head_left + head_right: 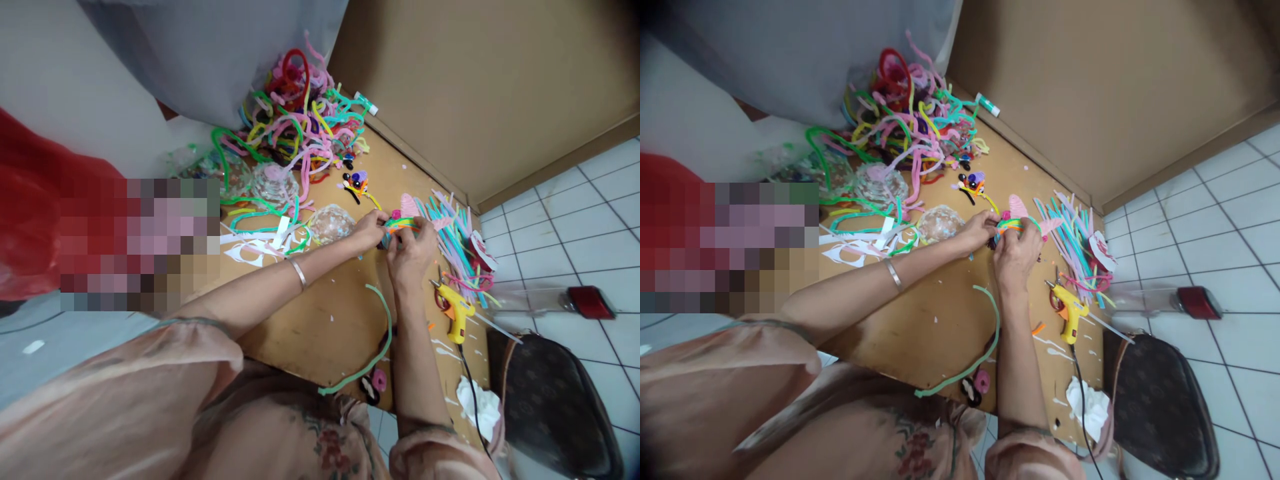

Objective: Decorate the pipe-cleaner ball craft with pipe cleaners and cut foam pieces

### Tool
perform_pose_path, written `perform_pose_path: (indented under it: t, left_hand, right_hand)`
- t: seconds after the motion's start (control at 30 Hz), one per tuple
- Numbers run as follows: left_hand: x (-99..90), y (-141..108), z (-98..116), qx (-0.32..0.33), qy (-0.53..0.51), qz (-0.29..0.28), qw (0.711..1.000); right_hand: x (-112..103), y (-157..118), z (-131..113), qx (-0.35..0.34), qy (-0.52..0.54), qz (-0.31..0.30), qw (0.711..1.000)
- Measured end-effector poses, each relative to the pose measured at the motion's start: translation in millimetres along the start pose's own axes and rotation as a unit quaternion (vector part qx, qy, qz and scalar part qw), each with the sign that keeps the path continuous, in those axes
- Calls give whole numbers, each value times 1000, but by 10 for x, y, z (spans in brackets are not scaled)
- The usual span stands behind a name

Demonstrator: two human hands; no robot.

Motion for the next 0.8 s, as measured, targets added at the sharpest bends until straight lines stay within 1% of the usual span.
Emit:
perform_pose_path:
  t: [0.2,0.3,0.47,0.7,0.8]
  left_hand:
    - [0,-9,-6,-2,-1,0,1000]
    - [-5,-9,-17,9,-2,-1,1000]
    - [0,-24,-17,25,-44,-8,999]
    - [30,-34,-15,21,-82,1,996]
    - [37,-37,-32,24,-75,11,997]
  right_hand:
    - [-12,8,9,-6,-8,-8,1000]
    - [-16,10,18,-7,-3,-6,1000]
    - [-23,11,19,6,15,-19,1000]
    - [2,16,97,-6,81,-30,996]
    - [21,19,152,-21,107,-18,994]
Point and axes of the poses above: each hand's wrist, its own y-axis towards the middle knuckle, its own x-axis out of the palm, z = x × y, the point moved 1 cm from there along y, towards the middle knuckle, and after that the axes turned 11 degrees about x, right-handed, at the moved point
